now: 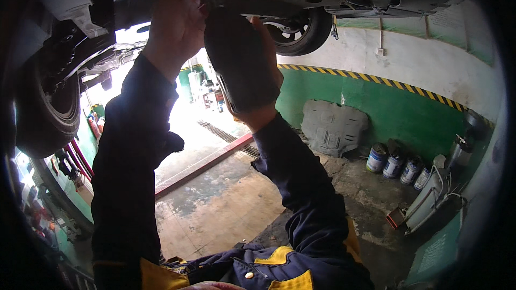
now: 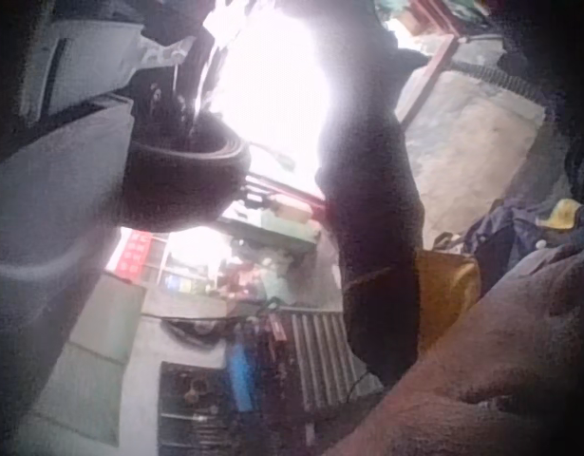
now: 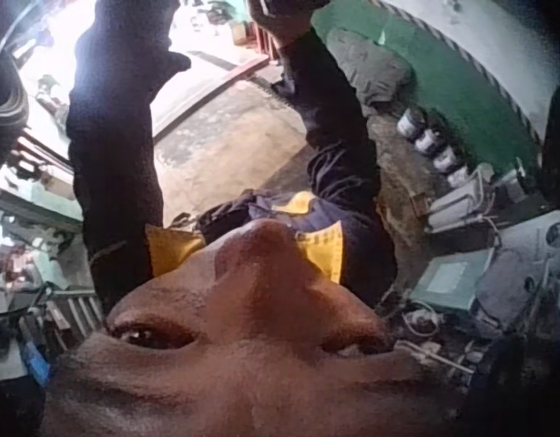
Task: The person uses a cordless impact wrench to remove bolts from a car's underbody shield while the vehicle is raised on a lift. After removing several bolts, the person detaches the shield and places it on the floor.
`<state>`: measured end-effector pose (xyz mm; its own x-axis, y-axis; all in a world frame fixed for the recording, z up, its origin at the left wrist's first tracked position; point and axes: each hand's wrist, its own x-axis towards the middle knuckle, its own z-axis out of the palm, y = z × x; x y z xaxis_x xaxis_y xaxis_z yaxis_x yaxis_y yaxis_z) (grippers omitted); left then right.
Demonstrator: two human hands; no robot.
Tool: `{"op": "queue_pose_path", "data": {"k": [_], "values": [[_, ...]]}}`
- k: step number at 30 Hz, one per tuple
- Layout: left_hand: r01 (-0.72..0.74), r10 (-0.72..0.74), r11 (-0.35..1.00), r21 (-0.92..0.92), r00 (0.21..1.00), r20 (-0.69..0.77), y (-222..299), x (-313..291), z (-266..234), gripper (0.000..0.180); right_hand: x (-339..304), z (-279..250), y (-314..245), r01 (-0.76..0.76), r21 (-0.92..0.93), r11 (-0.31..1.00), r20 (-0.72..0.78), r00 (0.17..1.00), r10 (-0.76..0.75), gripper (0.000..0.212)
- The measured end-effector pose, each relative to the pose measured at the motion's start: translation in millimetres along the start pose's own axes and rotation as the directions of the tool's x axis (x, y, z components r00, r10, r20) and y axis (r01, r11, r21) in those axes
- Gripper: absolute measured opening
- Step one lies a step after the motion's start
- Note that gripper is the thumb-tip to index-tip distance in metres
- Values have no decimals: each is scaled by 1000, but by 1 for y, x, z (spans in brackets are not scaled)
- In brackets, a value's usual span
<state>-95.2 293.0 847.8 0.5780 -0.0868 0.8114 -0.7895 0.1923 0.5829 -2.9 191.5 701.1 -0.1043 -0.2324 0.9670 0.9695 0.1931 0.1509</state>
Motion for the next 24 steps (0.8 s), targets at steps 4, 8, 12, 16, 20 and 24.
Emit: {"op": "queue_pose_path", "data": {"k": [4,8,12,16,20,24], "values": [[-83,91,989,120,994,-58,-41,18,-11,30,-17,-24,18,-49,15,999,2,999,49,48],[117,-112,991,73,992,-60,-75,31,-7,22,-16,-45,49,-121,-10,993,-62,991,120,49],[134,-125,987,87,986,-106,-99,46,0,21,-5,-53,80,-228,36,973,-174,957,231,45],[75,-80,990,116,996,42,-117,66,0,20,11,-51,110,-187,269,945,-267,928,260,31],[27,-54,989,146,981,187,-127,99,-2,20,29,-48,137,-113,201,973,-279,946,168,26],[36,-69,991,132,963,261,-144,120,-1,18,45,-55,158,-20,-30,999,-272,962,11,25]]}}
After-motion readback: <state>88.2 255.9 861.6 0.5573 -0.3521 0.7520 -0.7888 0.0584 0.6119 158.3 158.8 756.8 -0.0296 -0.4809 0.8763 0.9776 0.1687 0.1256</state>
